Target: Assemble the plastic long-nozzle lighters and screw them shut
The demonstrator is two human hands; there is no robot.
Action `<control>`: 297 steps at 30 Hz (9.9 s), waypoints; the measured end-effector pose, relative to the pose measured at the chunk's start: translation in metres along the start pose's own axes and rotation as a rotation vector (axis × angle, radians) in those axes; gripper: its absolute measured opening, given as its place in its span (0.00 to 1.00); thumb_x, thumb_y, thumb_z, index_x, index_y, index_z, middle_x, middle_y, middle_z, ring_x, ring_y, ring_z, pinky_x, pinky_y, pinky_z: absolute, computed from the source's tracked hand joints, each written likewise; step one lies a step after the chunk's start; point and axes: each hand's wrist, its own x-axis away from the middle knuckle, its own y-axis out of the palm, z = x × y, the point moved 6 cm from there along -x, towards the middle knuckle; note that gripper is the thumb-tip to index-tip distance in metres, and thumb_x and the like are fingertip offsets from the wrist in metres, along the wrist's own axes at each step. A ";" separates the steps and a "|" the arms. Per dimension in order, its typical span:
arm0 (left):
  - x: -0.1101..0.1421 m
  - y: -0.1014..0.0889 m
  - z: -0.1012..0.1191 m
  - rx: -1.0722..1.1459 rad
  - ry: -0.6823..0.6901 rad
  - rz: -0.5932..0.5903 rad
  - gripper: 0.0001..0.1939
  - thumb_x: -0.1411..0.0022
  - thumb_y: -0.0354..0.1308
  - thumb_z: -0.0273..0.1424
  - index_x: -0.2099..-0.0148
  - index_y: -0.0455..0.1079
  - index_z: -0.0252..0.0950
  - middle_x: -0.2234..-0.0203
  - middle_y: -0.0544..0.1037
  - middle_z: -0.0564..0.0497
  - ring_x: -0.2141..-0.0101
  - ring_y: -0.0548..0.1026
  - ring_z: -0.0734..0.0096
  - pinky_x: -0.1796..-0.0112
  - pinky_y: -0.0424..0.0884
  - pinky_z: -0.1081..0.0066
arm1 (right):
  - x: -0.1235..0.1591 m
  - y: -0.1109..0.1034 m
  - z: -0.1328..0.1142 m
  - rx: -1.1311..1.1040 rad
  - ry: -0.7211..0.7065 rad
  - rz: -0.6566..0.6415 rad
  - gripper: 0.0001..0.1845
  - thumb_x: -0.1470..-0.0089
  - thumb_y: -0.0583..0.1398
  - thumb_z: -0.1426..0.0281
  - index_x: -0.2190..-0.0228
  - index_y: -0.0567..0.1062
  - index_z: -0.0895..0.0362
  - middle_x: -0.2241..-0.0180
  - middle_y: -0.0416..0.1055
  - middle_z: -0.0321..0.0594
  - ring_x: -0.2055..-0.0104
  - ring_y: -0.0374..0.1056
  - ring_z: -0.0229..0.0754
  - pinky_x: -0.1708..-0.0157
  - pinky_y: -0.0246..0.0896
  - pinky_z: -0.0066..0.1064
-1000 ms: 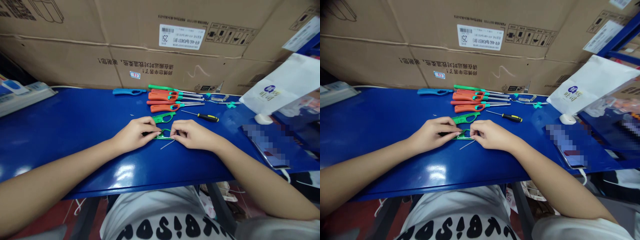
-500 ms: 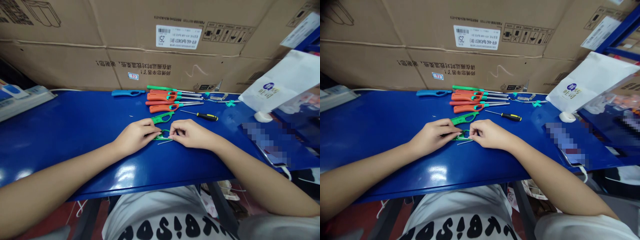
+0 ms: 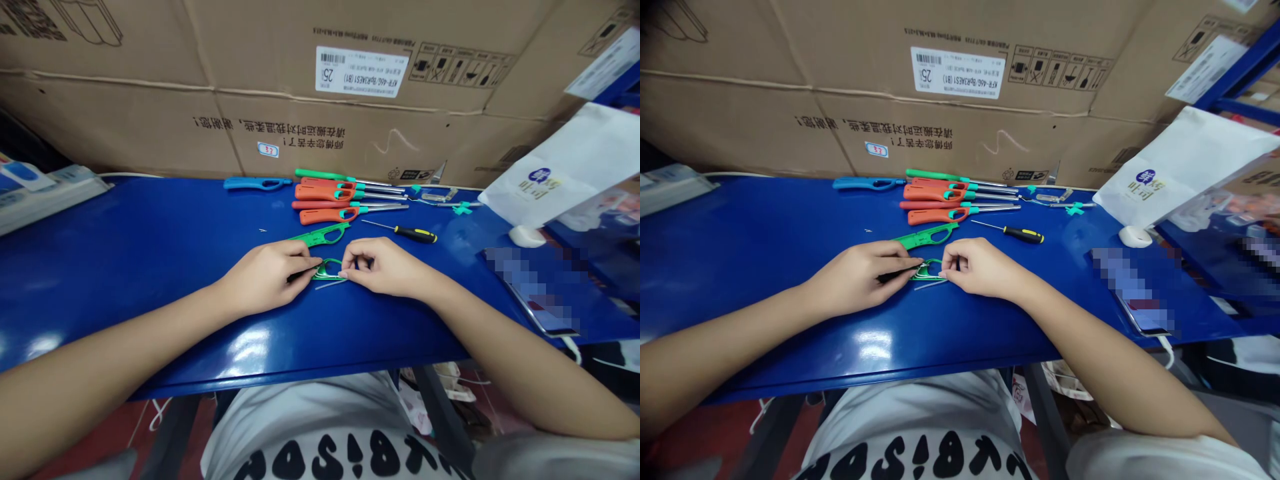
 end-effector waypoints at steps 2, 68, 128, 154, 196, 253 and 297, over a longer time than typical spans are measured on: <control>0.000 0.000 0.001 -0.006 0.003 -0.019 0.14 0.29 0.54 0.30 0.48 0.79 0.35 0.62 0.80 0.47 0.64 0.79 0.67 0.63 0.74 0.71 | 0.001 -0.001 0.001 -0.002 0.005 0.009 0.03 0.47 0.64 0.74 0.73 0.76 0.59 0.77 0.66 0.32 0.76 0.59 0.32 0.73 0.54 0.25; 0.013 0.011 0.036 -0.260 0.058 -0.152 0.20 0.31 0.46 0.20 0.39 0.64 0.24 0.49 0.78 0.32 0.53 0.79 0.53 0.55 0.78 0.60 | 0.007 0.007 -0.010 0.340 -0.341 0.042 0.13 0.33 0.55 0.69 0.60 0.79 0.56 0.59 0.76 0.44 0.61 0.72 0.40 0.61 0.63 0.30; 0.003 0.012 0.015 0.473 -0.299 -0.056 0.07 0.39 0.61 0.26 0.62 0.79 0.40 0.58 0.80 0.53 0.56 0.78 0.68 0.55 0.71 0.70 | 0.012 0.003 -0.019 0.049 -0.236 -0.214 0.09 0.43 0.62 0.81 0.66 0.80 0.58 0.66 0.74 0.37 0.67 0.68 0.34 0.68 0.59 0.25; -0.001 0.011 -0.003 0.465 -0.313 -0.103 0.12 0.42 0.70 0.35 0.56 0.80 0.40 0.68 0.79 0.56 0.72 0.70 0.76 0.70 0.64 0.74 | 0.015 -0.019 -0.006 0.109 -0.144 -0.164 0.06 0.41 0.62 0.73 0.62 0.80 0.58 0.62 0.75 0.40 0.66 0.67 0.36 0.67 0.61 0.28; -0.007 0.006 -0.011 0.485 -0.143 -0.177 0.13 0.34 0.58 0.31 0.51 0.79 0.36 0.60 0.83 0.49 0.70 0.74 0.76 0.70 0.65 0.75 | 0.015 -0.009 -0.006 0.132 -0.139 -0.207 0.06 0.42 0.64 0.73 0.60 0.76 0.57 0.62 0.71 0.38 0.69 0.62 0.35 0.68 0.56 0.27; -0.003 0.014 -0.019 0.644 -0.366 -0.324 0.12 0.38 0.59 0.32 0.56 0.81 0.36 0.60 0.81 0.46 0.62 0.77 0.65 0.63 0.70 0.70 | 0.012 -0.004 0.005 -0.085 0.130 -0.226 0.07 0.51 0.61 0.74 0.70 0.80 0.59 0.75 0.71 0.34 0.74 0.62 0.33 0.73 0.58 0.26; -0.004 0.009 -0.013 0.571 -0.361 -0.314 0.13 0.37 0.58 0.31 0.54 0.80 0.36 0.64 0.79 0.49 0.77 0.65 0.79 0.76 0.60 0.76 | 0.011 -0.006 0.004 -0.066 0.148 -0.196 0.08 0.52 0.62 0.74 0.70 0.82 0.59 0.71 0.74 0.37 0.72 0.64 0.35 0.70 0.60 0.27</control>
